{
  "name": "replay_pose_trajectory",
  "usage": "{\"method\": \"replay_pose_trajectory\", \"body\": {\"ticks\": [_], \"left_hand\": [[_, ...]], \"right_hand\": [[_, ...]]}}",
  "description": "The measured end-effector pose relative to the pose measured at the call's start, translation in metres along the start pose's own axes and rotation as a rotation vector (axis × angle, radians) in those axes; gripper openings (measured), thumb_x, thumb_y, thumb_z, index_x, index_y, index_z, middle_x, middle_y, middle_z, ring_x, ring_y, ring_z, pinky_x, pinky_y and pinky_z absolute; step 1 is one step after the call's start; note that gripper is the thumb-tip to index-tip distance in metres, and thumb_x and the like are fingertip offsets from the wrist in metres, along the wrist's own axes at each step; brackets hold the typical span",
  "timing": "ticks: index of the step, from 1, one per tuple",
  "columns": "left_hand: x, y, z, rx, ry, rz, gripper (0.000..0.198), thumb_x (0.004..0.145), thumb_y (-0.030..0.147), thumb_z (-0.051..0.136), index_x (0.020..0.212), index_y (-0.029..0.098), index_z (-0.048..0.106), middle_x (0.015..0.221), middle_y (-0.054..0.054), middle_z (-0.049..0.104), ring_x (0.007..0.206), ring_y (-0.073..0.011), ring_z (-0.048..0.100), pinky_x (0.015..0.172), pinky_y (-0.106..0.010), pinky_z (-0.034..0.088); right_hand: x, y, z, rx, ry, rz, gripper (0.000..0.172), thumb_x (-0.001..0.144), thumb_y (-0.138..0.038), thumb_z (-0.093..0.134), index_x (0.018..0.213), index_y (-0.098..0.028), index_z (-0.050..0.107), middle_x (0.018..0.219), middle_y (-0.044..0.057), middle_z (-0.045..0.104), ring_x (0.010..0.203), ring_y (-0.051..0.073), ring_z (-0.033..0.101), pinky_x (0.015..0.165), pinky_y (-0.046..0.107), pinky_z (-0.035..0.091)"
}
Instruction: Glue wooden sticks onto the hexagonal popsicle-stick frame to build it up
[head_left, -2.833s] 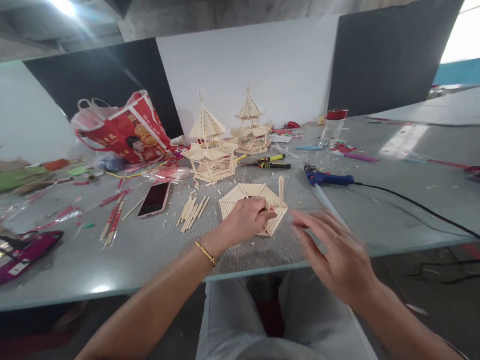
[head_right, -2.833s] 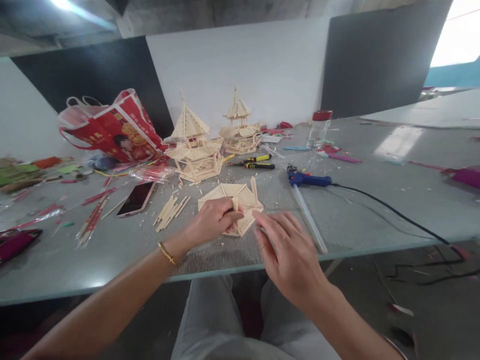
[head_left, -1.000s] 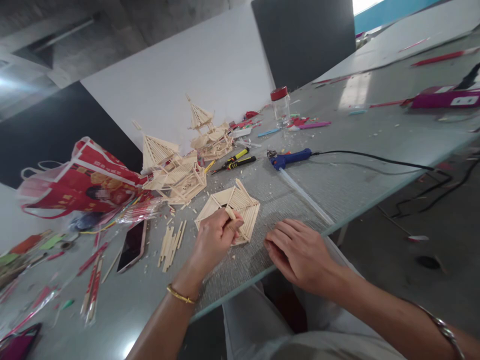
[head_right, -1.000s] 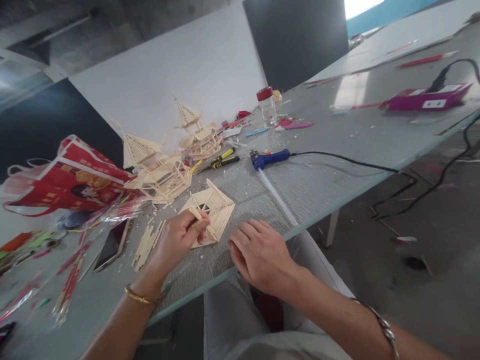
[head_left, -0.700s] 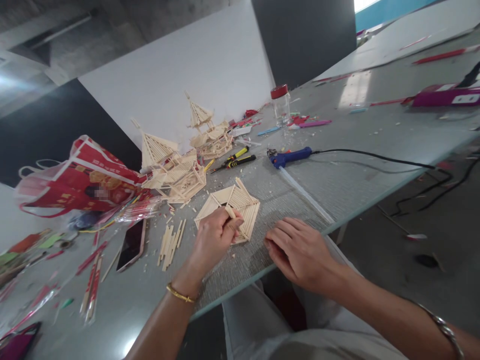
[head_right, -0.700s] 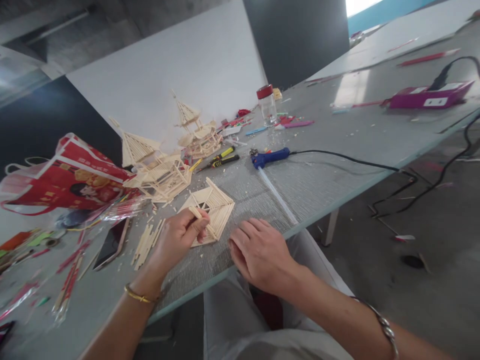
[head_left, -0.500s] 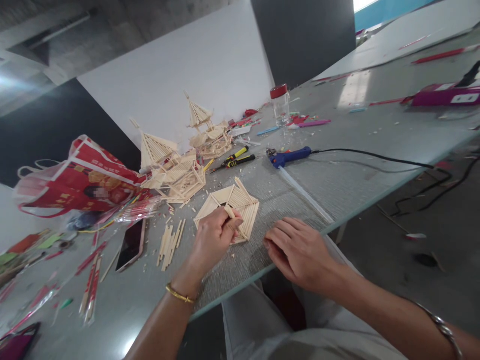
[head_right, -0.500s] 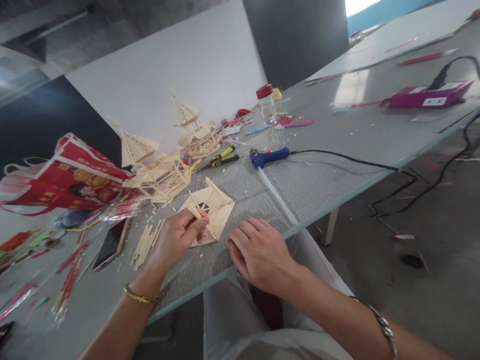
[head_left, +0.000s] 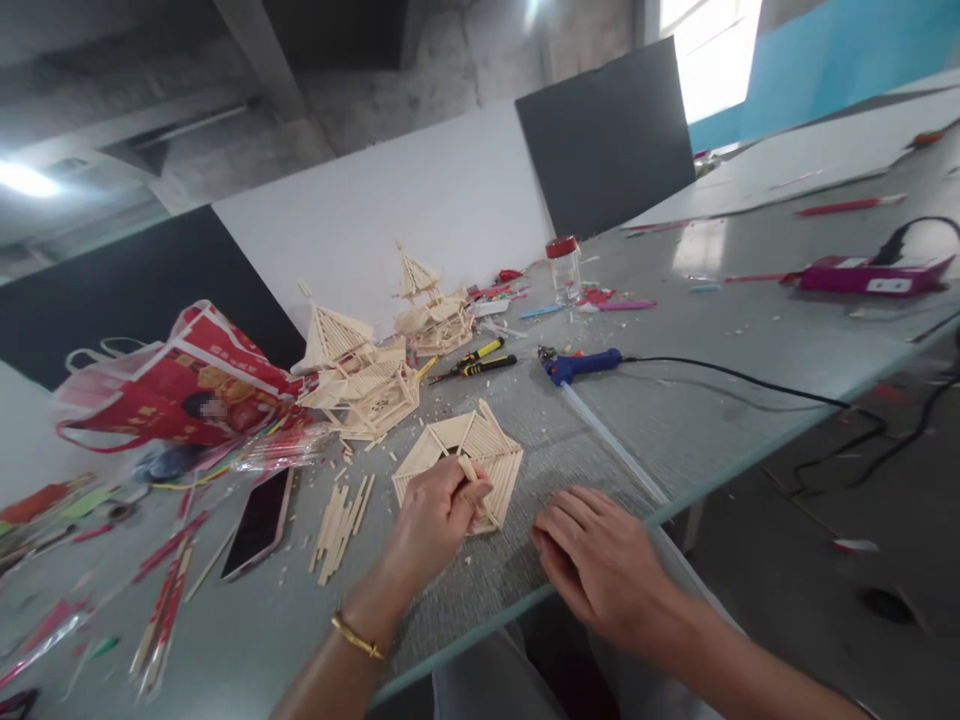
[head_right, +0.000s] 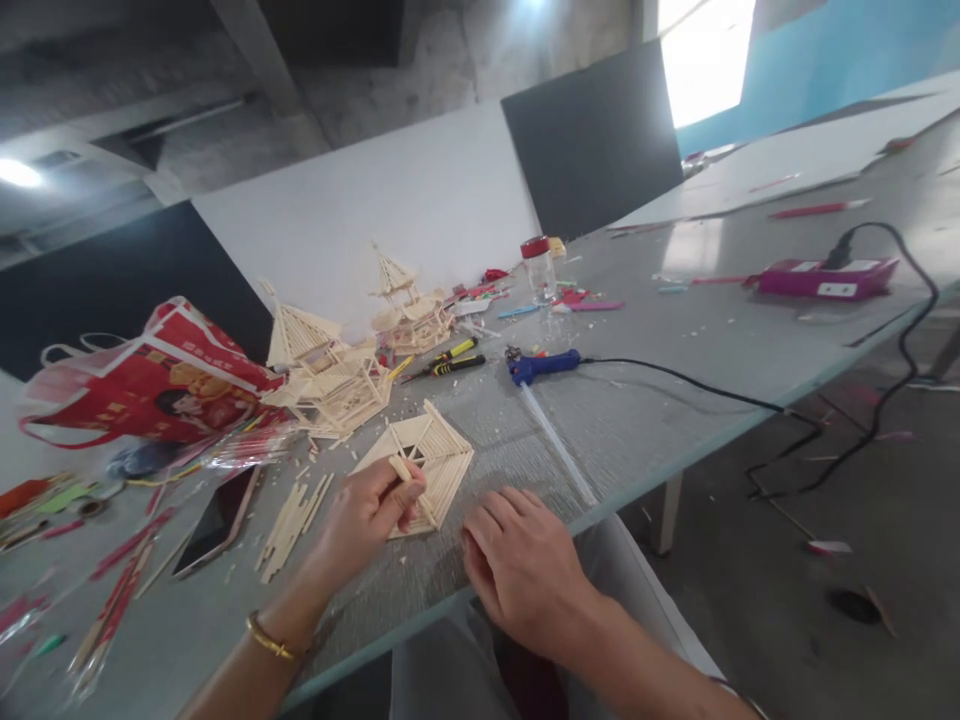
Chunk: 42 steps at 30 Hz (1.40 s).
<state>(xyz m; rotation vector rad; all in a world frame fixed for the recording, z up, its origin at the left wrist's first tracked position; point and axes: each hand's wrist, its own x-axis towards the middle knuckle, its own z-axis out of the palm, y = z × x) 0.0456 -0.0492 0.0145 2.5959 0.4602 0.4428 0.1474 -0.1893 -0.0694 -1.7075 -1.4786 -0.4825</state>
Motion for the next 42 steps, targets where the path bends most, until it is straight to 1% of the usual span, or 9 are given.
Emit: {"method": "replay_pose_trajectory", "body": {"ticks": [9,16,29,38,42], "left_hand": [[-0.0020,-0.0021,0.0009,0.028,0.012,0.014,0.018,0.086,0.029,0.044,0.080,0.017,0.056,0.059,0.002,0.056,0.056,-0.0108,0.055,0.059,-0.021,0.040],[-0.0025,-0.0016,0.0012,0.009,0.012,0.023,0.017,0.086,0.028,0.044,0.082,0.016,0.056,0.061,0.002,0.057,0.056,-0.0103,0.056,0.058,-0.020,0.041],[-0.0011,-0.0027,0.0019,0.003,-0.005,0.033,0.017,0.086,0.028,0.044,0.080,0.017,0.055,0.061,0.002,0.057,0.058,-0.0104,0.056,0.057,-0.020,0.041],[-0.0025,-0.0006,0.0011,-0.003,-0.005,0.013,0.016,0.086,0.027,0.044,0.081,0.017,0.055,0.060,0.002,0.057,0.057,-0.0106,0.056,0.057,-0.021,0.042],[-0.0016,0.0007,0.0006,0.001,-0.006,0.006,0.016,0.085,0.027,0.044,0.081,0.017,0.056,0.060,0.002,0.057,0.057,-0.0108,0.056,0.058,-0.021,0.042]], "right_hand": [[-0.0011,-0.0008,0.0011,0.012,0.030,-0.020,0.019,0.084,-0.014,0.040,0.069,-0.017,0.052,0.065,0.003,0.052,0.064,0.016,0.043,0.062,0.031,0.032],[-0.0028,0.0006,0.0023,0.016,0.008,-0.018,0.019,0.085,-0.015,0.040,0.071,-0.017,0.053,0.067,0.003,0.053,0.066,0.017,0.045,0.063,0.031,0.033],[-0.0004,0.0016,0.0008,-0.010,0.014,-0.032,0.019,0.084,-0.015,0.041,0.070,-0.017,0.054,0.066,0.003,0.054,0.065,0.017,0.045,0.062,0.030,0.033],[-0.0004,0.0005,-0.0026,-0.027,-0.001,-0.028,0.021,0.084,-0.016,0.040,0.070,-0.018,0.055,0.066,0.003,0.055,0.066,0.017,0.046,0.063,0.030,0.034],[-0.0006,0.0005,-0.0024,-0.021,0.016,-0.030,0.020,0.084,-0.016,0.040,0.070,-0.018,0.055,0.066,0.003,0.054,0.065,0.017,0.046,0.062,0.030,0.034]]}}
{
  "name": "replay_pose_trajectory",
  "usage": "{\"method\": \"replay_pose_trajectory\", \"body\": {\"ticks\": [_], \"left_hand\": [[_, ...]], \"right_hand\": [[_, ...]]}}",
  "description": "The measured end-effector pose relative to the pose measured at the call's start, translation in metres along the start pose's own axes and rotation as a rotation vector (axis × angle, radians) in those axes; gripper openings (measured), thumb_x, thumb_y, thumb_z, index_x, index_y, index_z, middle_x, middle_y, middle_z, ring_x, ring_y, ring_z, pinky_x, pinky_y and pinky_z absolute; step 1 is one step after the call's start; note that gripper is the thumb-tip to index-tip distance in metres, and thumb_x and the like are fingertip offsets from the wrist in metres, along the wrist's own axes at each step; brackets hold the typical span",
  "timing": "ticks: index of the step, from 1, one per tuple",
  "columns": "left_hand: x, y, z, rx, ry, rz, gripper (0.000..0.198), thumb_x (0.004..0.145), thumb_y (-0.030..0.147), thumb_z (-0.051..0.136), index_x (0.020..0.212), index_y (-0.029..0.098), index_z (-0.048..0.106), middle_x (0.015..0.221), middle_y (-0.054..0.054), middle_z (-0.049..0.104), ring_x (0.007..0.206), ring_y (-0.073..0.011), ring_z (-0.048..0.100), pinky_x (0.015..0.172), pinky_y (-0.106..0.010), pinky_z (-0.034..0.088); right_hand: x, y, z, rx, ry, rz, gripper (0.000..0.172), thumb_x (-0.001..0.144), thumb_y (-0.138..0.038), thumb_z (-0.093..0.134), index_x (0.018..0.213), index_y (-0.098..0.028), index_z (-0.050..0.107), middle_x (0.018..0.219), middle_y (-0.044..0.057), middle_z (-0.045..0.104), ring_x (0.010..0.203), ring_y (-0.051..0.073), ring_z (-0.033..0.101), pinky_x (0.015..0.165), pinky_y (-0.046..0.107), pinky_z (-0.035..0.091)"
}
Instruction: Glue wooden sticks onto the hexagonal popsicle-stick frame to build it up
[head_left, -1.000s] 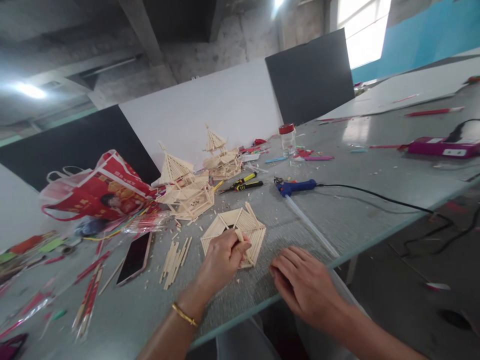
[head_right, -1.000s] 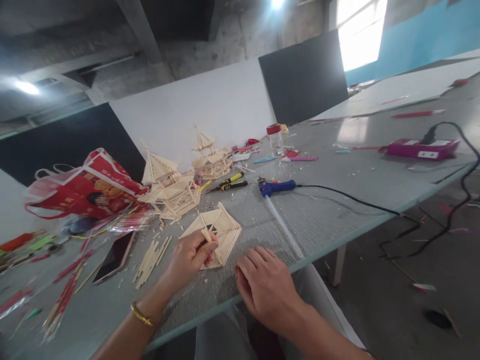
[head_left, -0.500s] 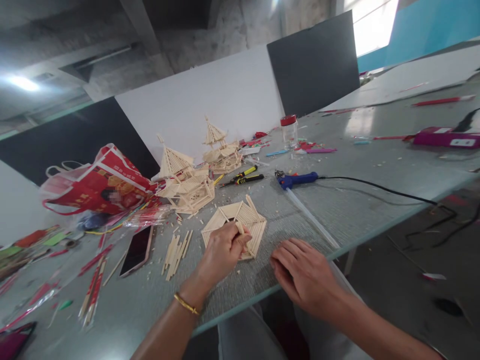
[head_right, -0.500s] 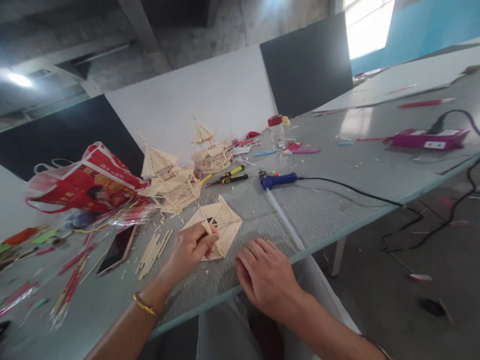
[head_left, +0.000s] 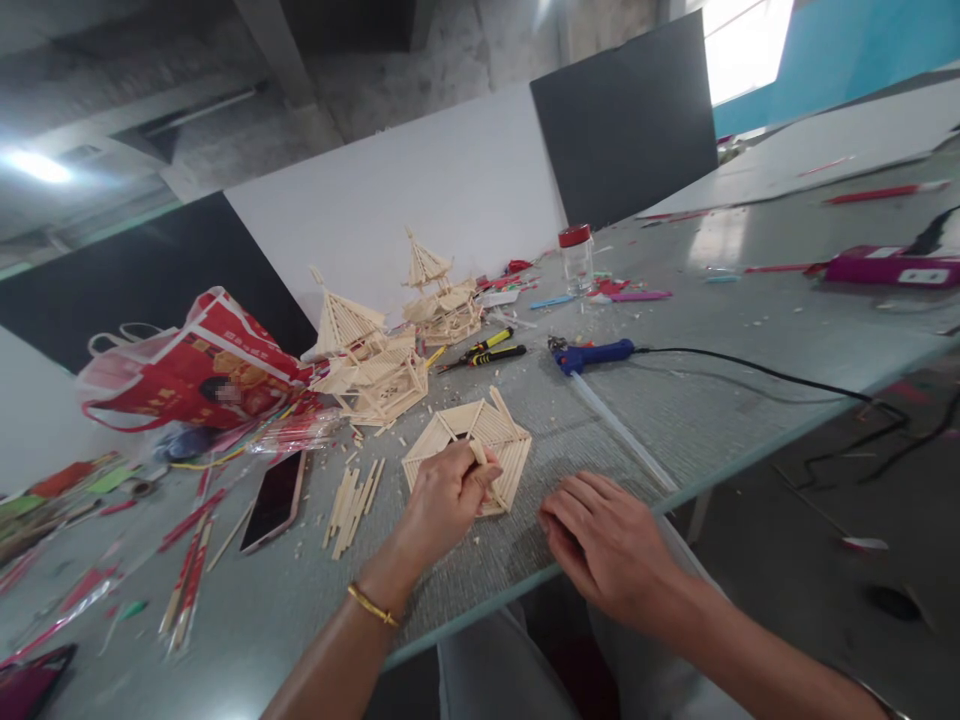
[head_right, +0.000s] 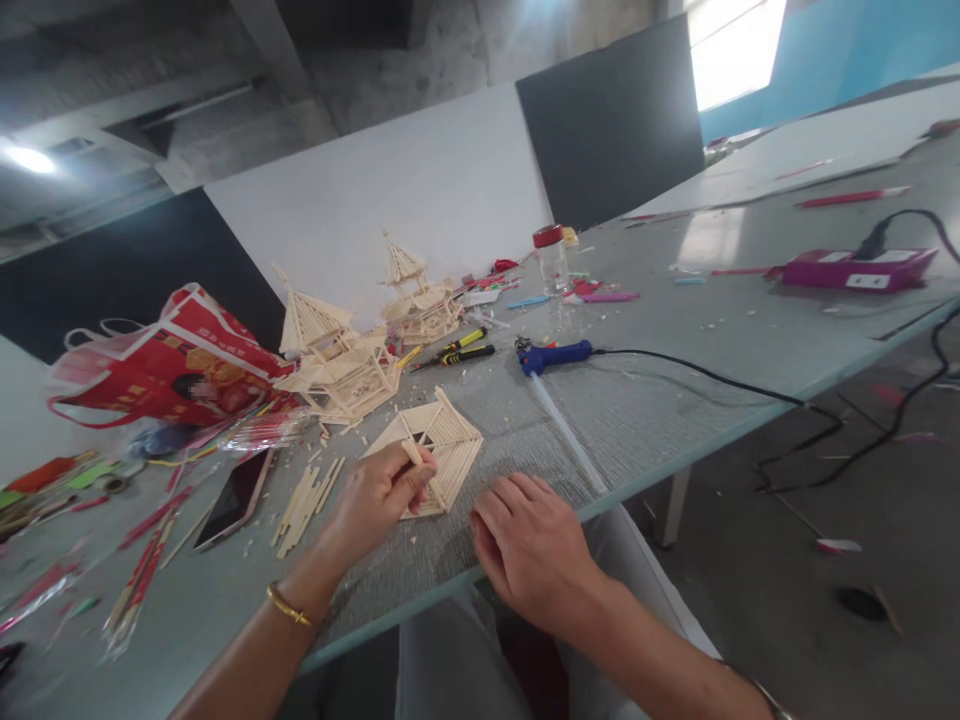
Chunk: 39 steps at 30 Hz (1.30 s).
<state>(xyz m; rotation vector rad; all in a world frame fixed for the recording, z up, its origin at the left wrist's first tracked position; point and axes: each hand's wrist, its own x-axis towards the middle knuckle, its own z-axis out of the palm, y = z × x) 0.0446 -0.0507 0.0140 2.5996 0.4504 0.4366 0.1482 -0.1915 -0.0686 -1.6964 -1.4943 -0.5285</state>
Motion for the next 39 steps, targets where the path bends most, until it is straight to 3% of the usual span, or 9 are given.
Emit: {"method": "replay_pose_trajectory", "body": {"ticks": [39], "left_hand": [[0.0005,0.0001,0.0005,-0.008,-0.003,0.000,0.016,0.085,0.028,0.045,0.082,0.017,0.056,0.061,0.002,0.057,0.056,-0.0106,0.056,0.056,-0.021,0.042]], "right_hand": [[0.0002,0.0000,-0.0010,-0.024,-0.012,0.005,0.021,0.084,-0.017,0.040,0.069,-0.018,0.055,0.066,0.003,0.054,0.065,0.017,0.046,0.062,0.030,0.034]]}}
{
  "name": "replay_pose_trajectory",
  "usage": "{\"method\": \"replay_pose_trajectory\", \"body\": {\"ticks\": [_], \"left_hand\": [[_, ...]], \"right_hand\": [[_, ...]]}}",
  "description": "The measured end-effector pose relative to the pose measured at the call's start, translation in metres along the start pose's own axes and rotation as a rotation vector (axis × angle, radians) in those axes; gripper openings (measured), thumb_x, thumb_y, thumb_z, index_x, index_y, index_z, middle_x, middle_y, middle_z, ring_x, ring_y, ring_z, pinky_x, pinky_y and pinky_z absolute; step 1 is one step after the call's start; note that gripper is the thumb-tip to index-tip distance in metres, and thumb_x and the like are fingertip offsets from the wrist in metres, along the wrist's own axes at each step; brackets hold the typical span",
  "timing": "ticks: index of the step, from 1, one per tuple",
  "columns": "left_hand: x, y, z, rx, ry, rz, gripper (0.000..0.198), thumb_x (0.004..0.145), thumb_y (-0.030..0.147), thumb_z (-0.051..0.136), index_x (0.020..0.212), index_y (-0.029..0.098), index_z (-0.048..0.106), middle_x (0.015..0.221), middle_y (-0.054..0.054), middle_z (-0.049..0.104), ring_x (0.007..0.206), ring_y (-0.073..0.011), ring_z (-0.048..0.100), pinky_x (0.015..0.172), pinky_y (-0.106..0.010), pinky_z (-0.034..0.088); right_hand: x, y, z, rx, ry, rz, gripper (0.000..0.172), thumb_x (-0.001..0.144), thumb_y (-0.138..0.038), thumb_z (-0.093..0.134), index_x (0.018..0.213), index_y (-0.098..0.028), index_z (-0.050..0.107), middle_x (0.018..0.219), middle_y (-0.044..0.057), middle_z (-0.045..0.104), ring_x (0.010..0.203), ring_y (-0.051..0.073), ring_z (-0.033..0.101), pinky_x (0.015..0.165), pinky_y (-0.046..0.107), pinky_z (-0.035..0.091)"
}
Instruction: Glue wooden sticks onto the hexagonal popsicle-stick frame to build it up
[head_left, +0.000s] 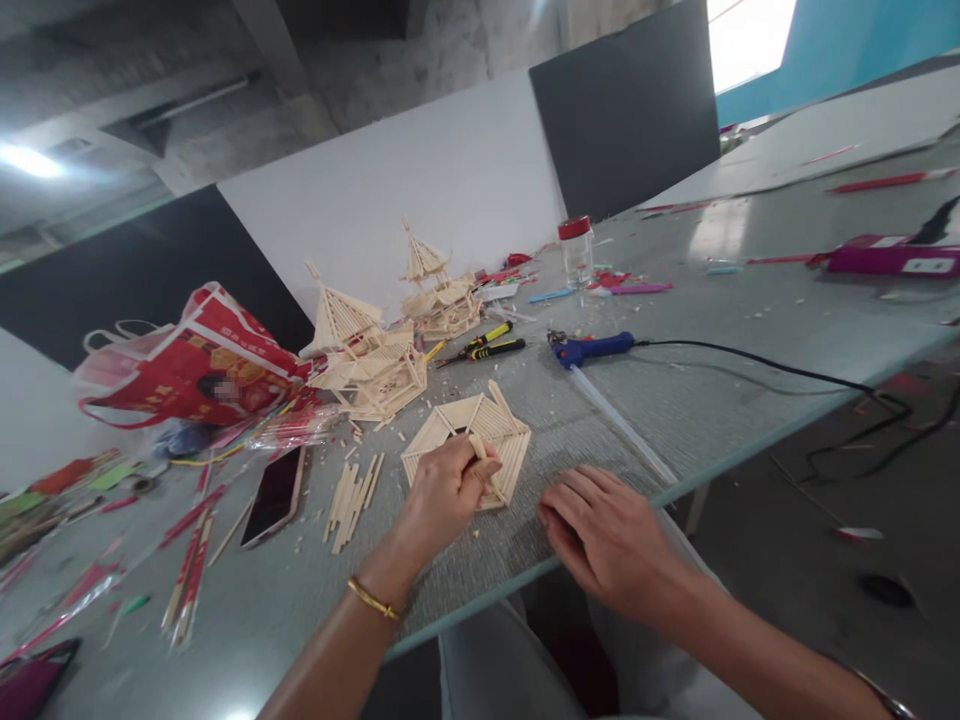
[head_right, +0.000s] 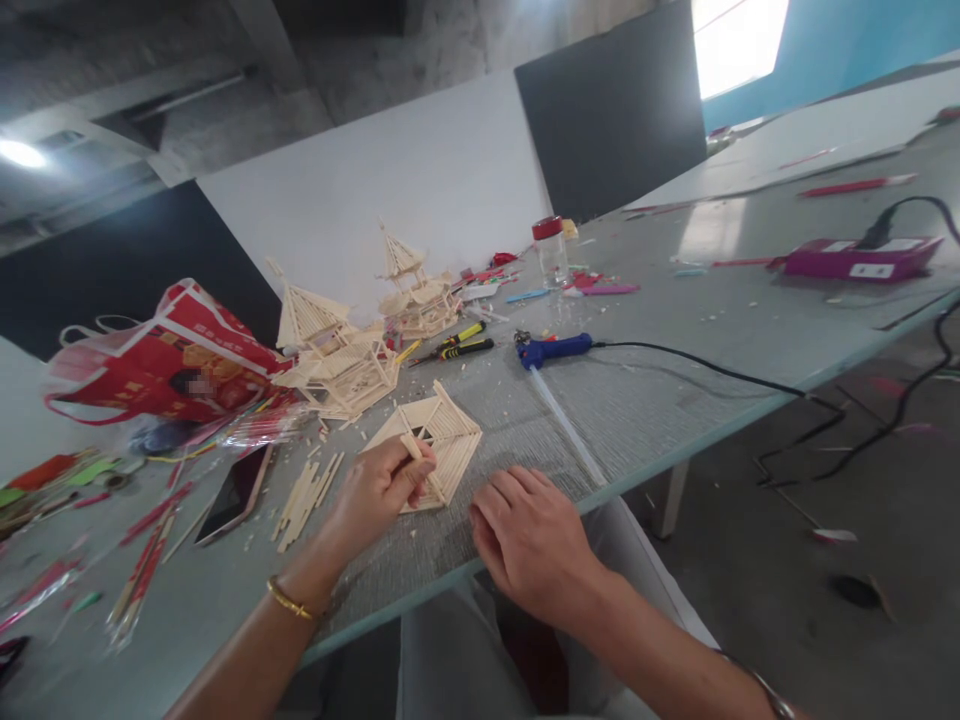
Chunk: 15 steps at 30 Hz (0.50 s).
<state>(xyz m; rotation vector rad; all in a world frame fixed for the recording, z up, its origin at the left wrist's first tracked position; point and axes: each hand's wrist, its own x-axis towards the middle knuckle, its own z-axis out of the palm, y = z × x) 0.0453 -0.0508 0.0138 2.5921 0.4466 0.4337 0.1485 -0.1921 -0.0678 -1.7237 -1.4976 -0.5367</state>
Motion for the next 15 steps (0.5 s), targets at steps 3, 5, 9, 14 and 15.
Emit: {"method": "replay_pose_trajectory", "body": {"ticks": [3,5,9,14,15], "left_hand": [[0.0003,0.0007,0.0000,0.005,0.005,0.008,0.015,0.085,0.027,0.045,0.081,0.017,0.055,0.060,0.003,0.056,0.055,-0.0105,0.056,0.057,-0.021,0.042],[0.0004,0.0008,-0.0001,0.012,0.005,0.011,0.016,0.085,0.027,0.044,0.081,0.017,0.055,0.060,0.002,0.056,0.056,-0.0107,0.056,0.058,-0.022,0.042],[0.0002,0.0000,0.0000,0.018,0.003,0.013,0.017,0.085,0.029,0.044,0.082,0.017,0.056,0.061,0.002,0.057,0.057,-0.0110,0.056,0.059,-0.022,0.042],[-0.0002,-0.0005,0.0002,-0.005,-0.001,0.004,0.017,0.086,0.029,0.044,0.082,0.017,0.056,0.061,0.002,0.057,0.056,-0.0108,0.056,0.058,-0.021,0.042],[-0.0002,-0.0003,0.0002,-0.008,-0.001,0.003,0.017,0.086,0.029,0.044,0.082,0.017,0.056,0.061,0.002,0.057,0.056,-0.0107,0.056,0.058,-0.021,0.042]], "right_hand": [[0.0002,-0.0004,0.0000,0.013,-0.004,0.002,0.021,0.084,-0.017,0.040,0.070,-0.018,0.055,0.066,0.003,0.055,0.065,0.017,0.046,0.062,0.030,0.034],[0.0002,-0.0005,0.0002,0.017,-0.007,0.002,0.020,0.083,-0.017,0.041,0.070,-0.018,0.055,0.066,0.003,0.055,0.065,0.017,0.046,0.062,0.030,0.034],[-0.0002,-0.0004,0.0009,0.022,-0.010,0.009,0.021,0.084,-0.017,0.040,0.069,-0.017,0.055,0.067,0.004,0.055,0.066,0.017,0.045,0.062,0.030,0.034],[-0.0002,-0.0001,0.0006,0.014,-0.014,0.007,0.020,0.084,-0.016,0.040,0.070,-0.017,0.055,0.067,0.004,0.055,0.066,0.017,0.046,0.063,0.031,0.034],[-0.0001,-0.0002,0.0004,0.014,-0.016,0.006,0.021,0.084,-0.016,0.040,0.070,-0.017,0.055,0.067,0.004,0.055,0.066,0.017,0.046,0.063,0.031,0.034]]}}
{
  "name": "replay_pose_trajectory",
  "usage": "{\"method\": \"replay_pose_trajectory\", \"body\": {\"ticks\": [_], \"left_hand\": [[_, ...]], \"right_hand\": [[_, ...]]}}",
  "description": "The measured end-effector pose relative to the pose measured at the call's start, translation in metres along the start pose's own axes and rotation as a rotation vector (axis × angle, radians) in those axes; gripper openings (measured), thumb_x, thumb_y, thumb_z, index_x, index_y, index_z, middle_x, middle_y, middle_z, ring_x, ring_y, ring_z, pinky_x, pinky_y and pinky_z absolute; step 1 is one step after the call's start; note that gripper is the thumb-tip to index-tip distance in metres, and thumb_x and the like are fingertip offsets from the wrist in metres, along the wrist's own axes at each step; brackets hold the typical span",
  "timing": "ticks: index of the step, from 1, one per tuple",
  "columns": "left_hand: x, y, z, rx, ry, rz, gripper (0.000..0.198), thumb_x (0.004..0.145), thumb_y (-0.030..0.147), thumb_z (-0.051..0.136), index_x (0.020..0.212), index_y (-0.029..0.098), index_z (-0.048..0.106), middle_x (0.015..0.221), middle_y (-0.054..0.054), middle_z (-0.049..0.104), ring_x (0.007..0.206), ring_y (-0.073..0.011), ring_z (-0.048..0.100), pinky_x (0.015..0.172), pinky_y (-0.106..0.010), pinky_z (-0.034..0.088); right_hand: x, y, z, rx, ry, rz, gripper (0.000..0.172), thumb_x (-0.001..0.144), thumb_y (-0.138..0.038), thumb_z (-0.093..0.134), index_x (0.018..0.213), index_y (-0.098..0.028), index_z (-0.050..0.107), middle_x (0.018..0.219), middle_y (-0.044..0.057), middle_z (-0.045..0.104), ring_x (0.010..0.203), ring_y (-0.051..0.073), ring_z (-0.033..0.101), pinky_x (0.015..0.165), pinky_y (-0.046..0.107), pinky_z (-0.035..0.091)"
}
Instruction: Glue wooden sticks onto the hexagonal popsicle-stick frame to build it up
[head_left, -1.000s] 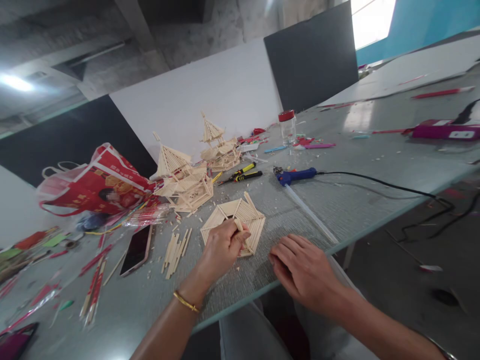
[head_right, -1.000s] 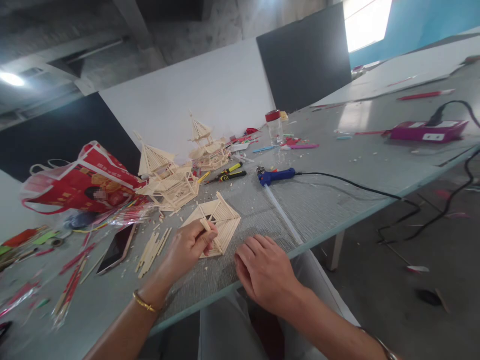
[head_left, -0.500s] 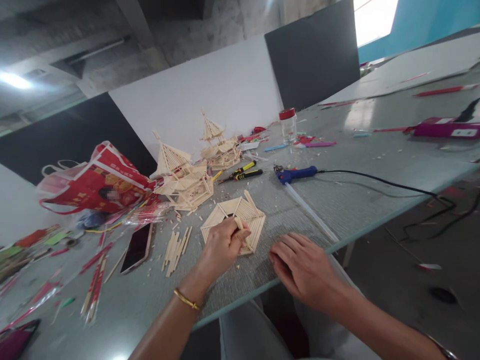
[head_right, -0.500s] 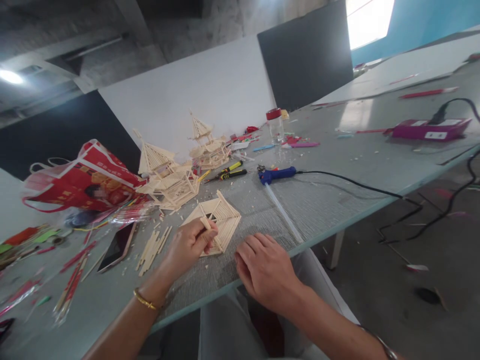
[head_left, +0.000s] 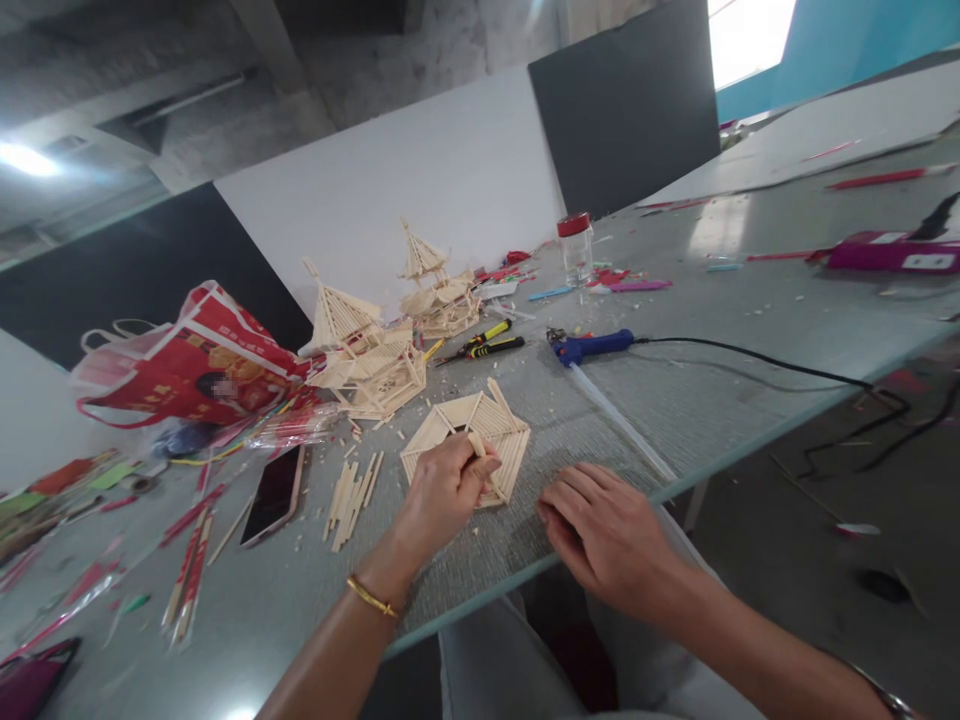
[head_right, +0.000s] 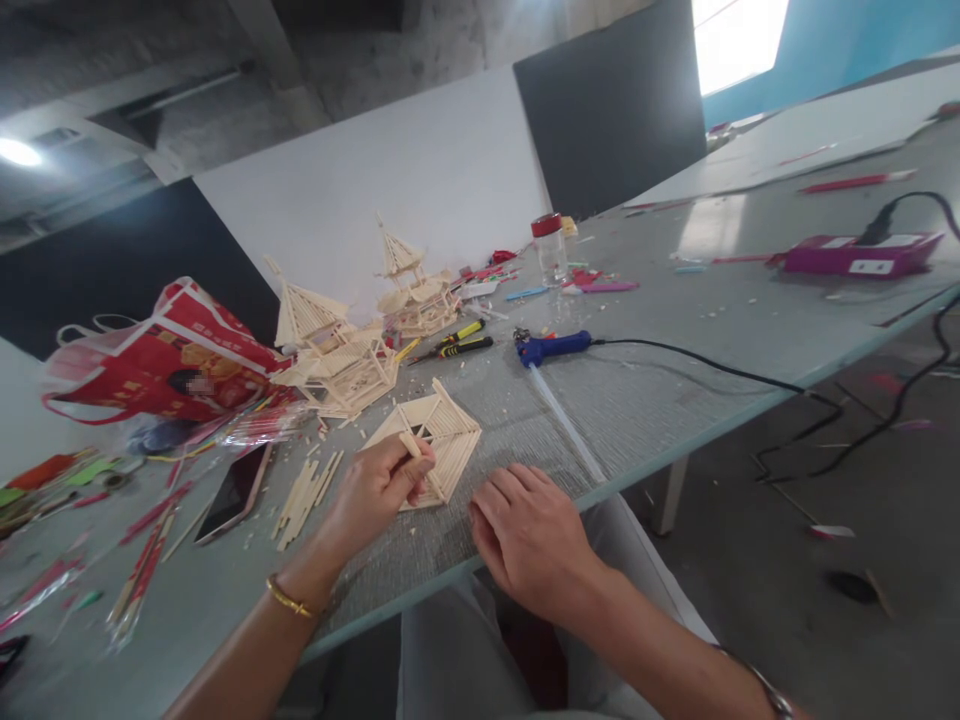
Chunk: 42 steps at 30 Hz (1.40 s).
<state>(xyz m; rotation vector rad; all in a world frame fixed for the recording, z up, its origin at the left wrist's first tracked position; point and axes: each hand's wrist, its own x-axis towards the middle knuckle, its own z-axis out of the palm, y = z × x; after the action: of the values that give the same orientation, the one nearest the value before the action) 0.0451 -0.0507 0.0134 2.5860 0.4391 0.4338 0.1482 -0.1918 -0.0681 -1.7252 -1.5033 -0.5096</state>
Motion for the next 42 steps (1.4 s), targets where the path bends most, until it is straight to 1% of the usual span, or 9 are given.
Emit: {"method": "replay_pose_trajectory", "body": {"ticks": [16,22,28,37,42], "left_hand": [[0.0008,0.0029,-0.0008,0.018,0.017,0.013,0.015,0.085,0.027,0.046,0.080,0.017,0.056,0.060,0.002,0.057,0.055,-0.0098,0.056,0.058,-0.021,0.042],[0.0009,0.0012,-0.0001,-0.032,0.014,-0.035,0.017,0.085,0.028,0.046,0.082,0.016,0.057,0.060,0.003,0.056,0.051,-0.0089,0.055,0.056,-0.021,0.042],[0.0000,0.0010,-0.0018,-0.045,0.005,-0.085,0.022,0.085,0.033,0.047,0.086,0.015,0.058,0.060,0.002,0.058,0.048,-0.0091,0.055,0.054,-0.021,0.043],[0.0014,-0.0049,-0.0039,-0.013,0.012,-0.051,0.030,0.083,0.043,0.048,0.089,0.016,0.060,0.067,0.000,0.059,0.053,-0.0097,0.054,0.053,-0.021,0.042],[0.0012,-0.0058,-0.0059,-0.068,0.033,-0.050,0.034,0.083,0.048,0.048,0.090,0.016,0.059,0.066,0.001,0.056,0.054,-0.0092,0.052,0.052,-0.021,0.042]], "right_hand": [[-0.0020,0.0002,-0.0009,0.006,-0.016,0.001,0.020,0.083,-0.016,0.042,0.070,-0.016,0.056,0.067,0.004,0.055,0.067,0.018,0.045,0.064,0.031,0.033],[-0.0018,0.0005,-0.0007,-0.008,-0.015,0.000,0.020,0.084,-0.017,0.042,0.070,-0.016,0.056,0.067,0.004,0.055,0.067,0.018,0.045,0.064,0.031,0.032],[-0.0012,0.0013,0.0001,-0.013,-0.020,0.009,0.020,0.084,-0.018,0.041,0.071,-0.017,0.056,0.068,0.004,0.055,0.068,0.018,0.045,0.065,0.031,0.033],[-0.0006,0.0022,-0.0005,-0.019,-0.013,-0.001,0.019,0.084,-0.018,0.042,0.072,-0.017,0.056,0.068,0.004,0.056,0.068,0.018,0.046,0.065,0.031,0.034],[-0.0015,0.0013,-0.0004,-0.027,-0.009,0.000,0.019,0.083,-0.018,0.043,0.070,-0.017,0.056,0.068,0.004,0.055,0.067,0.018,0.046,0.064,0.031,0.033]]}}
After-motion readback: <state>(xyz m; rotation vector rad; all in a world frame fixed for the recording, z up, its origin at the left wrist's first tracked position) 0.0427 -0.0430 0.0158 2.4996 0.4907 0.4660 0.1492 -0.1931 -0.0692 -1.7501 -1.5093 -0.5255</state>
